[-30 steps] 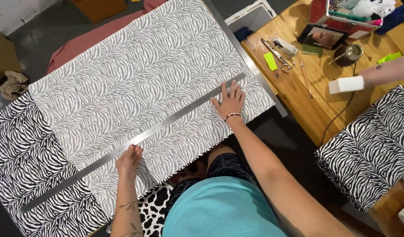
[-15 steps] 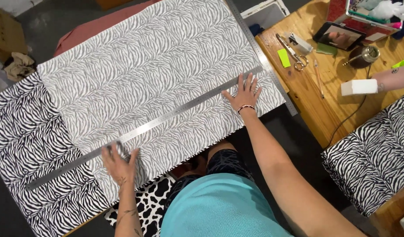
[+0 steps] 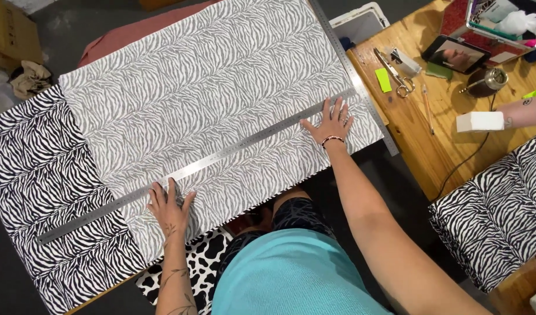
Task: The person is using a long metal ruler to measure and fold zebra-patterned fabric into a uniform stack on a work table.
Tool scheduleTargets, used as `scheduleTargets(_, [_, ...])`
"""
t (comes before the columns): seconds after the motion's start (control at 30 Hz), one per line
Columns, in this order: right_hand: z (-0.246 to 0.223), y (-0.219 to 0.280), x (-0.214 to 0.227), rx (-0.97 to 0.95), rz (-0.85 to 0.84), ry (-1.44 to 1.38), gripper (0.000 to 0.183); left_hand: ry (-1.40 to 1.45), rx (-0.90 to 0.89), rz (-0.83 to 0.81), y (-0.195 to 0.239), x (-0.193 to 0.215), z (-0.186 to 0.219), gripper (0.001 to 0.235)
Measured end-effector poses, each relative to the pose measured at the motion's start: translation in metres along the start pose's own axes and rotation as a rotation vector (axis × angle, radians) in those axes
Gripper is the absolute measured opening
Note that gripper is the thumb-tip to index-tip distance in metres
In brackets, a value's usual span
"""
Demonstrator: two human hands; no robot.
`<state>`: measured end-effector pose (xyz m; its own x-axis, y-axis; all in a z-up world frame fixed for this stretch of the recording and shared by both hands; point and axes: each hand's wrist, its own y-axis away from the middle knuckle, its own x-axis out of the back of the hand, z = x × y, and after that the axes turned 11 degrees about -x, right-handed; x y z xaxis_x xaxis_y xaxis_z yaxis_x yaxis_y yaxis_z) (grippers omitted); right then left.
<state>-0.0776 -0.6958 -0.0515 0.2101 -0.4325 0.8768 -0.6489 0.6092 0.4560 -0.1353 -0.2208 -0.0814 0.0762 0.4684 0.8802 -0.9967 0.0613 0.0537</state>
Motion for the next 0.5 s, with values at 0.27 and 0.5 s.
scheduleTargets(0.27, [0.000, -0.013, -0.015, -0.033, 0.030, 0.101, 0.118, -0.017, 0.059, -0.024, 0.001, -0.008, -0.009, 0.080])
scheduleTargets(0.5, [-0.017, 0.009, 0.004, 0.073, 0.038, 0.105, 0.122, -0.007, 0.035, 0.103, 0.000, -0.024, -0.024, 0.079])
